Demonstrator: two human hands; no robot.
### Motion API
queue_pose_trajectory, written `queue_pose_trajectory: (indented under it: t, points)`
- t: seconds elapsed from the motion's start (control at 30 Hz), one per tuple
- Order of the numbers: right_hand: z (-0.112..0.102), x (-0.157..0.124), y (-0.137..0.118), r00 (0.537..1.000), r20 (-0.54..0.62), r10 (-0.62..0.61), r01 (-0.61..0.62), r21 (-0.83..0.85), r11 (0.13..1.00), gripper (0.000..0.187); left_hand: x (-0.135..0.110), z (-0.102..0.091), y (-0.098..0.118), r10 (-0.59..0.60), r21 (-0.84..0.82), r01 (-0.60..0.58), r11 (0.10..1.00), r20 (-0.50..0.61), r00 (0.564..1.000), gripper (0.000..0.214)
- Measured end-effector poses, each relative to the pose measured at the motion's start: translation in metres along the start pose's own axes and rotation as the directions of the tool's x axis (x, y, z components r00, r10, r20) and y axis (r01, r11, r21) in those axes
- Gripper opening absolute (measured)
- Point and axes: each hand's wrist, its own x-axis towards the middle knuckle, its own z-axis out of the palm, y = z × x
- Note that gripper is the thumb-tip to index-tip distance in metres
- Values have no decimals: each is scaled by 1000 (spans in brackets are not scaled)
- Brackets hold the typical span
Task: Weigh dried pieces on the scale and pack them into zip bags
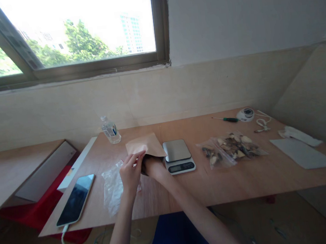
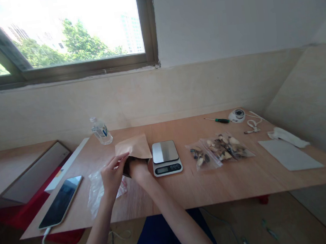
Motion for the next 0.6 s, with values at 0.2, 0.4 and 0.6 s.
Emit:
queue_pose_trajectory:
  t: [0.2,0.4,0.6]
  points:
    - [-29,-26,-6,998,28,56,-57,39,998,34,4,0,1,-12,25,12,1000,-10,1000,23]
    - [-34,-41,-4,996,-72,50,-46,47,998,32,7,-3,1,14,52,-17,999,59,998,24]
    - [-38,-45,-6,970,-221,98,-93,34,995,31,16,-4,5,11,57,-16,998,84,996,23]
